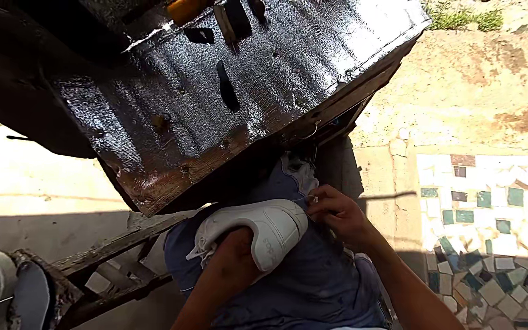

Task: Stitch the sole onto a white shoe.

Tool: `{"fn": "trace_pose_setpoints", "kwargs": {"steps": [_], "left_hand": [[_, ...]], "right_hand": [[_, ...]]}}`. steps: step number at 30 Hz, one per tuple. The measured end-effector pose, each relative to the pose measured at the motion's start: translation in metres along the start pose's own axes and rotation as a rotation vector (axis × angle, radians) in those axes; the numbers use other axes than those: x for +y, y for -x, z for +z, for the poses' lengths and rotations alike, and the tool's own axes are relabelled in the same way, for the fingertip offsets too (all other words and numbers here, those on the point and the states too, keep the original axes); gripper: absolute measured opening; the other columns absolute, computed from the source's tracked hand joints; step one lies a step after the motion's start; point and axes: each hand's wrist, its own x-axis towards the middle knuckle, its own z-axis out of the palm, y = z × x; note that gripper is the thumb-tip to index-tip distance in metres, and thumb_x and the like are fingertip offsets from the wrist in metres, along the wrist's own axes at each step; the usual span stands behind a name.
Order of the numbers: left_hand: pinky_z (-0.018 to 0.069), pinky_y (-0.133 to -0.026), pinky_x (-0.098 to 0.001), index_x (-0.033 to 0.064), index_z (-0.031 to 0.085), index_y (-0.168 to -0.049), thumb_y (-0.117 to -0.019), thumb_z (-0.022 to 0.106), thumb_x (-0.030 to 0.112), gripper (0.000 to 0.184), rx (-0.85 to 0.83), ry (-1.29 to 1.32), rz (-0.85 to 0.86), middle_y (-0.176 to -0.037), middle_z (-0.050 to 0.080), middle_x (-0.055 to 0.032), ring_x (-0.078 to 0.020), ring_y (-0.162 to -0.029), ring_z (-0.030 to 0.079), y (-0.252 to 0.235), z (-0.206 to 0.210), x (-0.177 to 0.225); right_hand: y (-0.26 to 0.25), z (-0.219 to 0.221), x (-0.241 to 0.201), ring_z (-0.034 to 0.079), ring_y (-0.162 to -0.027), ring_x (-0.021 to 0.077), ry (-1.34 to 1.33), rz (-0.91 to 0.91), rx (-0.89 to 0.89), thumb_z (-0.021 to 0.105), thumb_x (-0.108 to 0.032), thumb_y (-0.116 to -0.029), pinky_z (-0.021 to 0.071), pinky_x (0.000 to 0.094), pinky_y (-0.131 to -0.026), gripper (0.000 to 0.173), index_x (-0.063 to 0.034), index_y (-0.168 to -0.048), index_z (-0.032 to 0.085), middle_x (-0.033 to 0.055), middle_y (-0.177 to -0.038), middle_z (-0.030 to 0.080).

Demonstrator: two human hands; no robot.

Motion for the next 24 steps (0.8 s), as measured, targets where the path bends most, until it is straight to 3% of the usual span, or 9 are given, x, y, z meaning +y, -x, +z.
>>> {"fn": "trace_pose_setpoints", "kwargs": {"steps": [2, 5, 8, 11, 13, 15, 17, 20, 24], "left_hand": [[0.0551, -0.069, -0.0144, 0.0174, 0.069, -0.083, -0.0903, 0.068, 0.034, 0.018, 0.016, -0.072, 0.019, -0.077, 0.068, 0.0142, 0.0098, -0.075, 0.063, 0.001, -0.003, -0.008], [0.0536, -0.062, -0.0184, 0.019, 0.068, -0.075, -0.0923, 0.064, 0.033, 0.023, 0.037, -0.132, 0.027, -0.07, 0.065, 0.0124, 0.0066, -0.069, 0.062, 0.002, -0.004, -0.014], [0.0513, -0.059, -0.02, 0.02, 0.065, -0.071, -0.0932, 0.063, 0.034, 0.026, 0.055, -0.125, 0.022, -0.067, 0.063, 0.0122, 0.0054, -0.065, 0.06, 0.002, 0.0, -0.016], [0.0506, -0.058, -0.0205, 0.0202, 0.065, -0.07, -0.0932, 0.062, 0.032, 0.026, 0.076, -0.11, 0.025, -0.066, 0.062, 0.0124, 0.0052, -0.064, 0.06, 0.003, 0.003, -0.017], [0.0509, -0.059, -0.0211, 0.0196, 0.065, -0.071, -0.093, 0.061, 0.031, 0.026, 0.087, -0.129, 0.033, -0.066, 0.062, 0.0118, 0.005, -0.065, 0.06, 0.002, 0.003, -0.016], [0.0508, -0.059, -0.0216, 0.0178, 0.065, -0.07, -0.093, 0.061, 0.031, 0.027, 0.108, -0.165, 0.058, -0.066, 0.062, 0.0099, 0.0041, -0.065, 0.06, 0.004, 0.005, -0.016], [0.0513, -0.06, -0.0233, 0.0148, 0.064, -0.069, -0.0913, 0.062, 0.032, 0.028, 0.152, -0.259, 0.117, -0.065, 0.063, 0.0059, 0.0006, -0.065, 0.062, 0.001, 0.008, -0.012], [0.0553, -0.061, -0.0397, 0.0082, 0.068, -0.075, -0.0911, 0.059, 0.031, 0.029, 0.249, -0.499, 0.225, -0.069, 0.066, -0.0065, -0.0184, -0.068, 0.069, 0.016, 0.009, -0.004], [0.0492, -0.06, -0.0341, 0.0049, 0.076, -0.092, -0.0973, 0.05, 0.011, 0.027, 0.304, -0.638, 0.055, -0.077, 0.067, -0.0114, -0.0198, -0.068, 0.062, 0.081, -0.046, -0.007]], "right_hand": [[0.019, -0.029, 0.024, 0.061, -0.082, -0.0036, -0.027, 0.005, -0.038, 0.062, -0.016, -0.102, 0.0531, 0.014, -0.068, 0.017, -0.0059, -0.1, 0.076, 0.0048, -0.135, 0.062], [0.068, -0.077, 0.089, 0.064, -0.093, 0.0036, 0.315, 0.232, 0.017, 0.057, -0.022, -0.1035, 0.0547, 0.0224, -0.076, 0.023, -0.0089, -0.102, 0.076, 0.0047, -0.139, 0.061], [0.125, -0.121, 0.154, 0.064, -0.118, 0.0191, 0.643, 0.62, 0.043, 0.054, -0.024, -0.1054, 0.0523, 0.0433, -0.101, 0.025, -0.009, -0.109, 0.074, 0.0078, -0.13, 0.066], [0.139, -0.134, 0.173, 0.064, -0.119, 0.0386, 0.871, 1.069, 0.05, 0.05, -0.028, -0.1052, 0.0494, 0.0665, -0.096, 0.032, -0.0101, -0.121, 0.071, 0.0194, -0.129, 0.065], [0.106, -0.116, 0.133, 0.065, -0.117, 0.0345, 0.774, 0.93, 0.205, 0.052, -0.023, -0.1041, 0.052, 0.0574, -0.097, 0.034, -0.0079, -0.132, 0.065, 0.0194, -0.135, 0.062], [0.067, -0.077, 0.07, 0.066, -0.082, 0.0169, 0.548, 0.515, 0.268, 0.06, -0.029, -0.1013, 0.0572, 0.0353, -0.07, 0.041, -0.0078, -0.136, 0.061, 0.0126, -0.135, 0.061], [0.03, -0.034, 0.008, 0.052, -0.071, -0.0024, 0.311, 0.118, 0.103, 0.07, -0.044, -0.0963, 0.046, 0.0171, -0.059, 0.059, -0.0104, -0.143, 0.057, 0.0055, -0.148, 0.052], [-0.008, 0.002, -0.041, 0.056, -0.072, 0.0016, 0.461, -0.134, -0.129, 0.07, -0.056, -0.0923, 0.0495, 0.025, -0.058, 0.057, -0.0225, -0.138, 0.064, -0.0002, -0.146, 0.057], [-0.015, 0.004, -0.045, 0.057, -0.071, 0.0055, 0.528, -0.148, -0.174, 0.067, -0.05, -0.0969, 0.0502, 0.0284, -0.06, 0.048, -0.023, -0.136, 0.065, -0.0005, -0.125, 0.066]]}}
